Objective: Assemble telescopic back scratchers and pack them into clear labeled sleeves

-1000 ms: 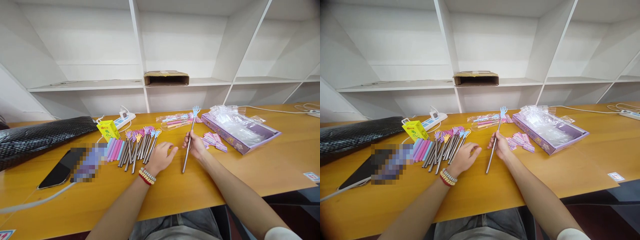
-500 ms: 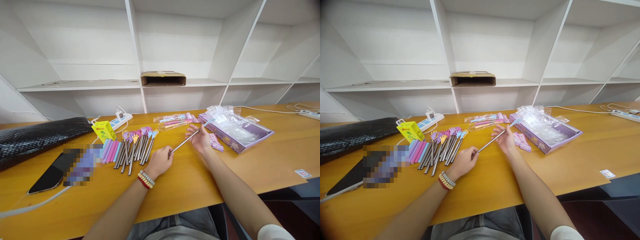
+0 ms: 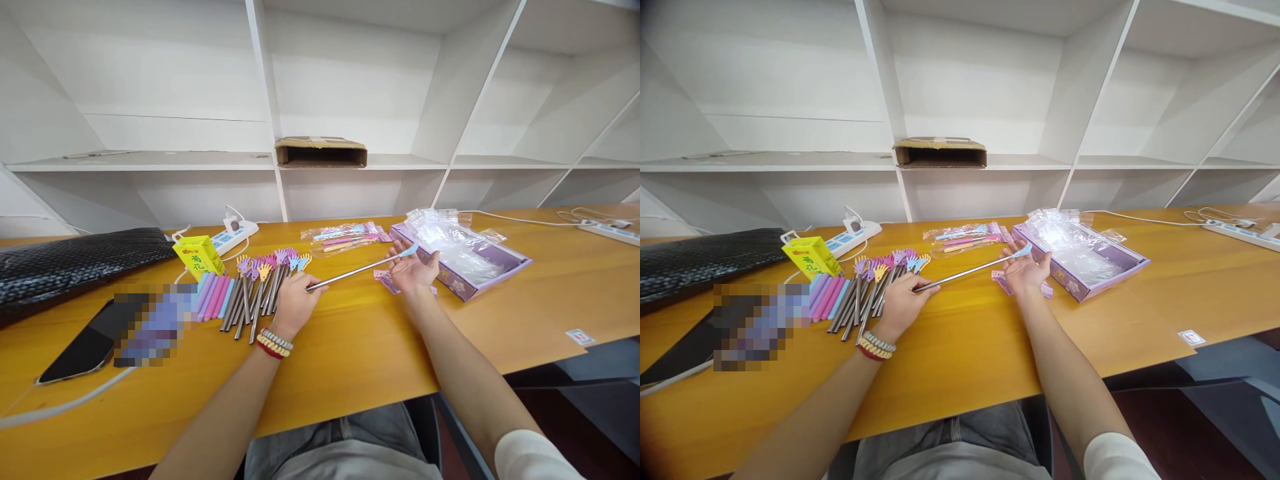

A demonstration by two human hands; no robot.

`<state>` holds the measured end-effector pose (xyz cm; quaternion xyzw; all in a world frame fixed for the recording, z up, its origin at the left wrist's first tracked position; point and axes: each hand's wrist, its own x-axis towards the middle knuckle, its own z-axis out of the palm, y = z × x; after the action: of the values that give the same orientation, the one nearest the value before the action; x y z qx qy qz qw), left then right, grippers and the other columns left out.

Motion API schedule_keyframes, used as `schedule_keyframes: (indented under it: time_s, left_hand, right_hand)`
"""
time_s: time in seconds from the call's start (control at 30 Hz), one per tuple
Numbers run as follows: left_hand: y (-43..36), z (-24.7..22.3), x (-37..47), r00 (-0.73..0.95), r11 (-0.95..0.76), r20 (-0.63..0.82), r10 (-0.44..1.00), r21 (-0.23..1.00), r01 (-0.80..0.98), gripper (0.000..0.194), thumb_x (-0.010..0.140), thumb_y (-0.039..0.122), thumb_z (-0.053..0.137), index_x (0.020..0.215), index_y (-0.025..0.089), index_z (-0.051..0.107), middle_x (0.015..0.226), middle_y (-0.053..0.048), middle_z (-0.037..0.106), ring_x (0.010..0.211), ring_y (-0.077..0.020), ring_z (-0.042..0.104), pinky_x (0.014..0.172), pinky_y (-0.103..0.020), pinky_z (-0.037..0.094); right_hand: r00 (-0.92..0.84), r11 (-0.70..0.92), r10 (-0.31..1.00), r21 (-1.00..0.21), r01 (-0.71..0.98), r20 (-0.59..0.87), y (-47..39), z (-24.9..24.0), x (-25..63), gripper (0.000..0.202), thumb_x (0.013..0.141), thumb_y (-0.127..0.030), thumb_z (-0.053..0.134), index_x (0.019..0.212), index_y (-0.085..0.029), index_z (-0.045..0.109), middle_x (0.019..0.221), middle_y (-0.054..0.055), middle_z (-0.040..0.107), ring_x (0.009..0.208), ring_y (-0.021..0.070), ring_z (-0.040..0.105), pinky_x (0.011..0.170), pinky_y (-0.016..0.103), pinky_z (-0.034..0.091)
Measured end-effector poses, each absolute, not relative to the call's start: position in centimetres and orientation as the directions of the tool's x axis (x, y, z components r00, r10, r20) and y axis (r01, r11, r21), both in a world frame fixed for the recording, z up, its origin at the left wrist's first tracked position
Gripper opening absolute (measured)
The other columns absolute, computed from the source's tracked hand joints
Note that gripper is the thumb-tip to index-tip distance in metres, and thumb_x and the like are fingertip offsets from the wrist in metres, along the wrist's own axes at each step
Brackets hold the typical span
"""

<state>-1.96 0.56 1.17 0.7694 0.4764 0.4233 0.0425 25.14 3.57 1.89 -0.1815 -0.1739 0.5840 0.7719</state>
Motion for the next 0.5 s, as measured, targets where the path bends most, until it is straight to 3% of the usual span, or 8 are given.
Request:
schedule_keyframes:
  time_s: [0.17, 0.33, 0.5]
  left_hand:
    - [0.3, 2.4, -2.4, 0.324, -0.565, 0.517, 0.793, 0.425, 0.707, 0.032, 0.084, 0.039, 0.049, 0.066, 0.017, 0.065, 0.062, -0.001, 0.06, 0.06, -0.0121, 0.052, 0.06, -0.026, 0.036]
    - [0.5, 2.9, -2.7, 0.195, -0.418, 0.401, 0.895, 0.601, 0.682, 0.047, 0.087, 0.044, 0.039, 0.059, 0.015, 0.063, 0.049, 0.002, 0.051, 0.05, -0.0101, 0.046, 0.053, -0.024, 0.031]
    - [1.2, 2.9, -3.5, 0.114, -0.34, 0.352, 0.929, 0.691, 0.638, 0.045, 0.08, 0.047, 0.045, 0.054, 0.014, 0.062, 0.041, 0.003, 0.044, 0.046, -0.0098, 0.041, 0.049, -0.023, 0.028]
  right_hand:
    - [0.276, 0.264, 0.96, -0.478, -0.837, 0.047, 3.5, 2.0, 25.4, 0.063, 0.078, -0.073, 0.017, 0.085, -0.02, 0.05, 0.084, 0.008, 0.061, 0.081, 0.0199, 0.06, 0.067, 0.035, 0.051]
    - [0.296, 0.306, 0.949, -0.525, -0.794, 0.107, 3.7, 1.8, 25.7, 0.062, 0.078, -0.071, 0.019, 0.087, -0.019, 0.053, 0.088, 0.009, 0.062, 0.079, 0.0203, 0.061, 0.067, 0.038, 0.051]
    - [0.346, 0.315, 0.932, -0.722, -0.616, 0.111, 4.3, 1.8, 26.0, 0.044, 0.078, -0.058, 0.043, 0.086, -0.017, 0.055, 0.083, 0.006, 0.063, 0.064, 0.018, 0.062, 0.053, 0.032, 0.05]
